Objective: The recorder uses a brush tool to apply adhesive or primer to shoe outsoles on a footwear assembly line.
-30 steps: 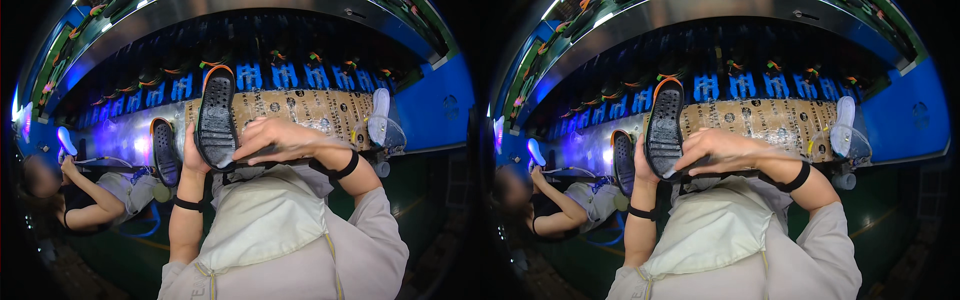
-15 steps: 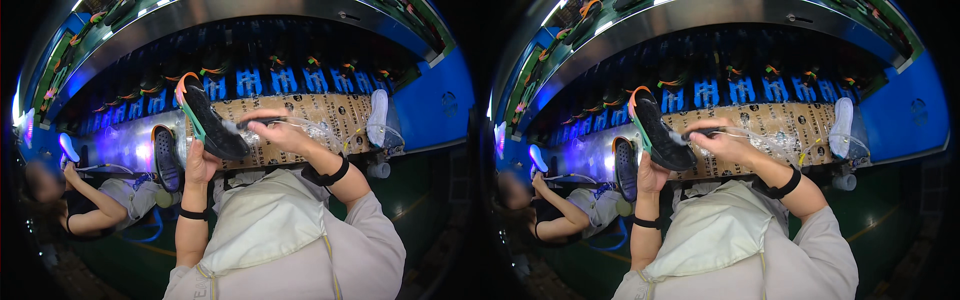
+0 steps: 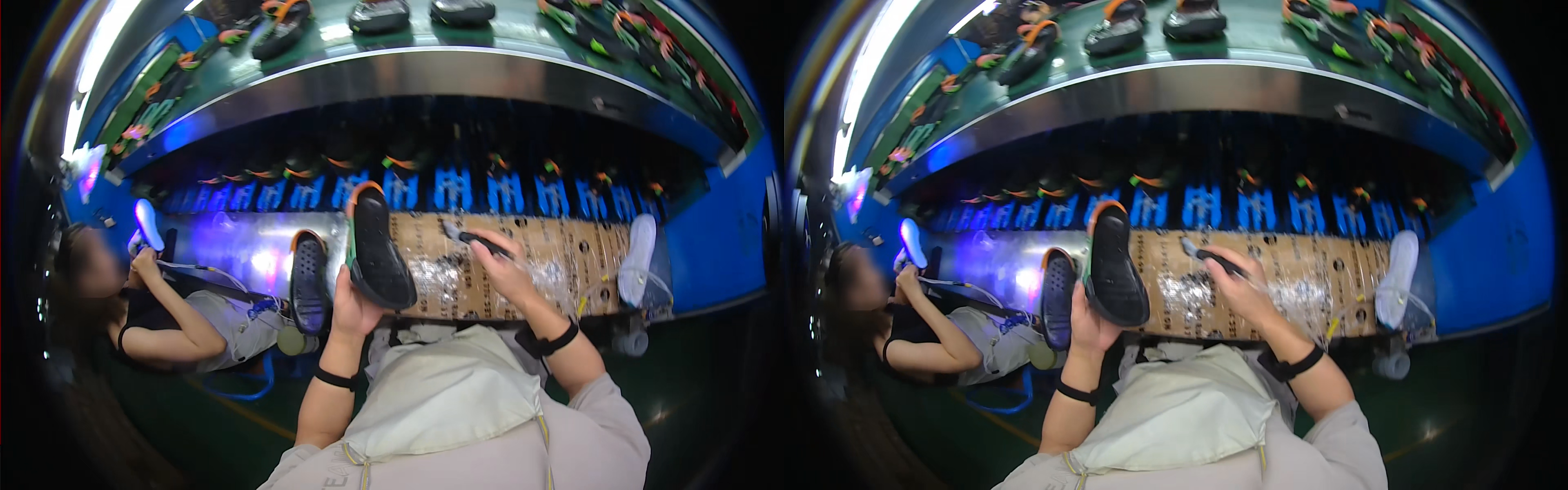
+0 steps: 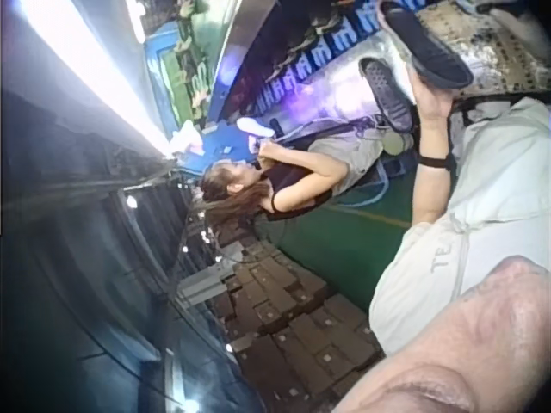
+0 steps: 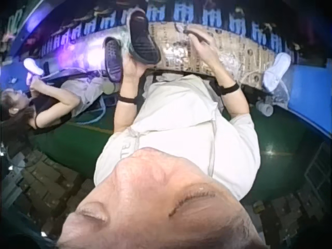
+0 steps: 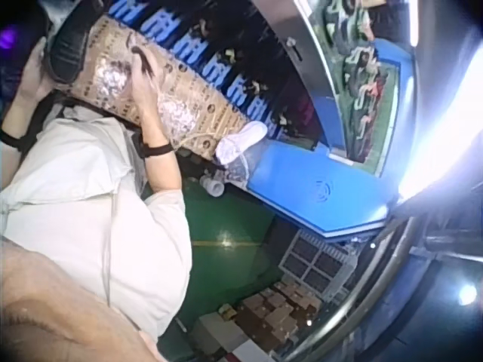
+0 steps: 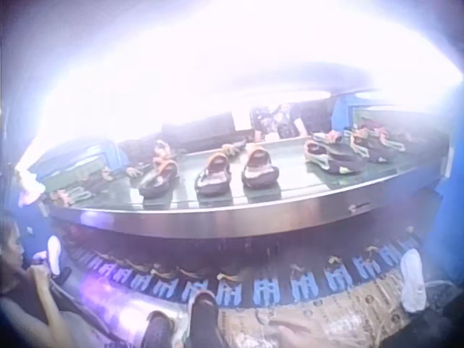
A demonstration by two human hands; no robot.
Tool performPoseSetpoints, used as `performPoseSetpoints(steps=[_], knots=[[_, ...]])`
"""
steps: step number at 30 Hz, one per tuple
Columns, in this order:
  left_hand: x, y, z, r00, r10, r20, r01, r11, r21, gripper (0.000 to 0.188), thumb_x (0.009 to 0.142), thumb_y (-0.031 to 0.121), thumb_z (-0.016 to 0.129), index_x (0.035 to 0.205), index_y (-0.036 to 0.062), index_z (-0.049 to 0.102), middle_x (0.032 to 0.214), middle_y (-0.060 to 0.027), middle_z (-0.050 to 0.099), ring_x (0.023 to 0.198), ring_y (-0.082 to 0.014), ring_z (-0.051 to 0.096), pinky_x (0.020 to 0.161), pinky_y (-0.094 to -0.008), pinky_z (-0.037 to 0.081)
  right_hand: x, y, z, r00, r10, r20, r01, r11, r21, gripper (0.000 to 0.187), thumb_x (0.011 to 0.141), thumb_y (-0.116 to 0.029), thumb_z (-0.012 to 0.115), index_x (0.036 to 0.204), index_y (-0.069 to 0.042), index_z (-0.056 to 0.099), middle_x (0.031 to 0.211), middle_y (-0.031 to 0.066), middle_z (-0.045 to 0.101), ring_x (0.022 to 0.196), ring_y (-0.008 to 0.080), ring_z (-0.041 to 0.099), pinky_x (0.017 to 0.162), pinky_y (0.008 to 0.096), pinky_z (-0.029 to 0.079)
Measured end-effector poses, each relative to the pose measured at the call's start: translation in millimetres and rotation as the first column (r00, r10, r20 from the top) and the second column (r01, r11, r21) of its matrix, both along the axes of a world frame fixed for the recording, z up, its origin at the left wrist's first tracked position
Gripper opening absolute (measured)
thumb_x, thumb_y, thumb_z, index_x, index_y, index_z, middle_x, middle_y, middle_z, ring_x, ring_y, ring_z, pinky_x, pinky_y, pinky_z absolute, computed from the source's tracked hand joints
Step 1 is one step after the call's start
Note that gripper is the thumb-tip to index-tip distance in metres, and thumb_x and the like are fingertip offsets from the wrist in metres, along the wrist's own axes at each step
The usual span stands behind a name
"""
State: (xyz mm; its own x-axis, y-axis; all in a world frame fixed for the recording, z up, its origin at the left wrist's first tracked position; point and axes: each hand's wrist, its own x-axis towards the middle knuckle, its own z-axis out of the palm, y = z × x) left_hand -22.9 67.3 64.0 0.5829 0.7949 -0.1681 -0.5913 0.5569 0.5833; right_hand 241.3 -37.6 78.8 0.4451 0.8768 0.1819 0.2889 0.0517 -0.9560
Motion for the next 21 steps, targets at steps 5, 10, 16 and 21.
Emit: performPoseSetpoints(steps=[5, 10, 16, 21], knots=[[-34.8, 18.0, 27.6, 0.966, -0.222, 0.13, 0.219, 0.975, 0.033, 0.09, 0.098, 0.066, 0.048, 0.155, -0.0024, 0.04, 0.139, -0.0326, 0.057, 0.117, -0.0457, 0.066, 0.096, -0.0572, 0.058, 9.0, -4.6, -39.9, 0.983, -0.127, 0.13, 0.116, 0.99, 0.083, 0.026, 0.097, -0.013, 0.07, 0.119, 0.002, 0.072, 0.11, 0.0176, 0.074, 0.101, 0.0288, 0.071, 0.089, 0.0361, 0.054], [-21.3, 74.6, 163.7, 0.941, -0.3, 0.158, 0.221, 0.896, 0.385, 0.1, 0.096, 0.075, 0.045, 0.15, -0.0086, 0.04, 0.123, -0.0357, 0.06, 0.1, -0.0424, 0.07, 0.075, -0.0506, 0.064, 15.3, -18.3, -94.3, 0.964, -0.193, 0.183, 0.175, 0.978, 0.11, 0.027, 0.096, -0.012, 0.069, 0.12, 0.0, 0.072, 0.109, 0.0175, 0.073, 0.103, 0.0331, 0.07, 0.093, 0.0388, 0.052], [-9.9, 211.9, 244.8, 0.793, 0.104, 0.6, -0.243, 0.957, 0.155, 0.078, 0.109, 0.05, 0.04, 0.156, -0.012, 0.029, 0.159, -0.037, 0.033, 0.146, -0.0535, 0.036, 0.12, -0.0563, 0.041, 10.9, -12.2, -91.0, 0.964, -0.164, 0.208, 0.141, 0.983, 0.119, 0.027, 0.096, -0.012, 0.069, 0.121, -0.002, 0.072, 0.103, 0.0162, 0.072, 0.095, 0.0319, 0.068, 0.087, 0.0397, 0.052], [-15.3, 247.6, 217.3, 0.721, 0.693, 0.016, -0.597, 0.609, 0.523, 0.056, 0.11, 0.036, 0.047, 0.143, -0.0099, 0.047, 0.132, -0.0298, 0.063, 0.114, -0.0429, 0.068, 0.098, -0.0475, 0.058, 12.2, -7.6, -92.9, 0.962, -0.154, 0.226, 0.135, 0.986, 0.097, 0.028, 0.095, -0.011, 0.069, 0.121, -0.002, 0.072, 0.098, 0.0155, 0.069, 0.091, 0.0326, 0.066, 0.084, 0.04, 0.051]])
